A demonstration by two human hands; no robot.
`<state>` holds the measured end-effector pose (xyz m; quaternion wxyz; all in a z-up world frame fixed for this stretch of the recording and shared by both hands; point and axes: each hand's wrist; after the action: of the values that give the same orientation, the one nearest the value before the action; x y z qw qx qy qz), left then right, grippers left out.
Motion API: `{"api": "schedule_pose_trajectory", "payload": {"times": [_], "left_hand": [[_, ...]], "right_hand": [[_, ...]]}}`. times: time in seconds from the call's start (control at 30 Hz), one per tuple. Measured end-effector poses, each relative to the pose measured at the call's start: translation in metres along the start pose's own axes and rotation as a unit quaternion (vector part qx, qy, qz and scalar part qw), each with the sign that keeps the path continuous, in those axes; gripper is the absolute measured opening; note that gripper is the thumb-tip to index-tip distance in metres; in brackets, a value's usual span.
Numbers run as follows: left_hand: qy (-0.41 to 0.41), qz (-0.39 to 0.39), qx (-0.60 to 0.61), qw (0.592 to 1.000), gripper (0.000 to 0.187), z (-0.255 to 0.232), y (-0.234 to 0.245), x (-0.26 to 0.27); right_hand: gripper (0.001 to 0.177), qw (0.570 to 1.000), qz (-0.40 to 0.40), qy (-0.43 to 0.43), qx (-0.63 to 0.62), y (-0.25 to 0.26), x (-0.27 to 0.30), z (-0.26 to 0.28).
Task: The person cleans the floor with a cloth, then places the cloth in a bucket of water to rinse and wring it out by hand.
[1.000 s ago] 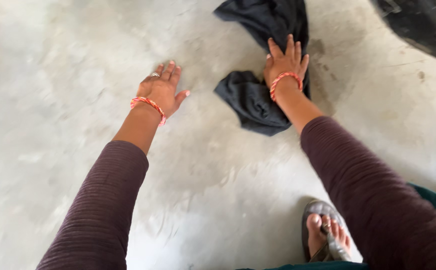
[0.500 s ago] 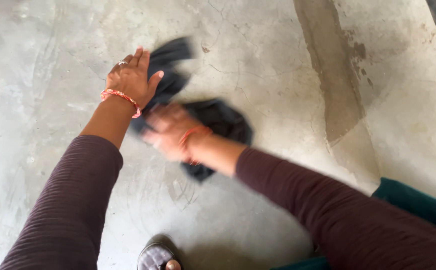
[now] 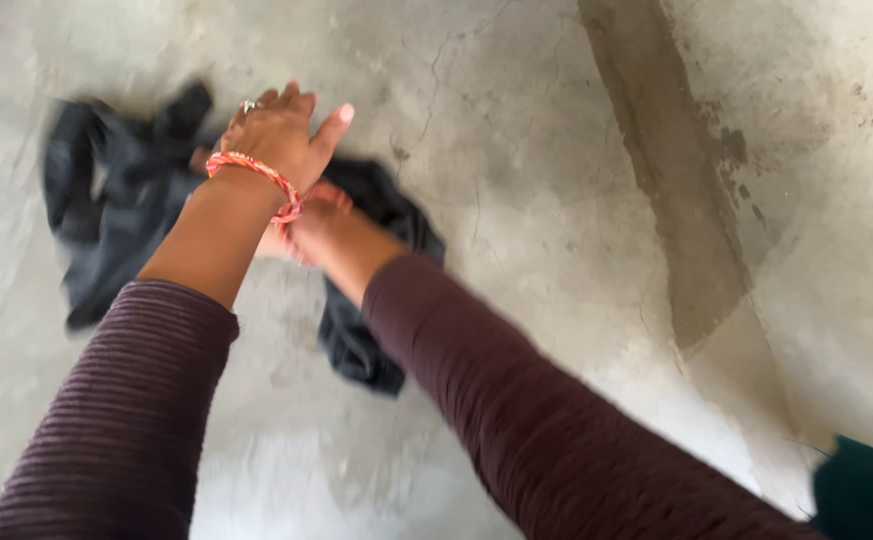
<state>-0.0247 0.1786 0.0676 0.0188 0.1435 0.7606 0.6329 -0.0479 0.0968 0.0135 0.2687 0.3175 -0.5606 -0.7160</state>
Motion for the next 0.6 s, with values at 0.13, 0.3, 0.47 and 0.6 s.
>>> {"api": "schedule_pose_trajectory", "payload": {"times": [0.13, 0.3, 0.47, 0.6], "left_hand": [[-0.018, -0.056, 0.08, 0.995, 0.084, -0.025, -0.016, -0.048], [-0.028, -0.017, 0.121, 0.992, 0.093, -0.053, 0.012, -0.057], [0.027, 0.108, -0.173, 0.979, 0.146, -0.108, 0.019, -0.057], [0.05, 0.236, -0.266, 0.933, 0.103, -0.151, 0.048, -0.07]], "right_hand": [[0.04, 0.986, -0.092, -0.069, 0.123, 0.007, 0.01, -0.12], [0.04, 0.914, -0.109, -0.387, 0.056, 0.078, 0.089, -0.207], [0.041, 0.812, -0.169, -0.554, 0.077, 0.103, 0.226, -0.243], [0.043, 0.708, -0.165, -0.686, 0.036, 0.112, 0.279, -0.224]]}}
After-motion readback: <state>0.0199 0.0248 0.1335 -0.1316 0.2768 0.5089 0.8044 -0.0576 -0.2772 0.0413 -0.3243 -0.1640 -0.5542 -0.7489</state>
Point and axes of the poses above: each hand's wrist, its own x-axis away from the middle knuckle, its own y-axis out of the back of the hand, z = x × y, and after that the axes turned 10 degrees about y, right-handed
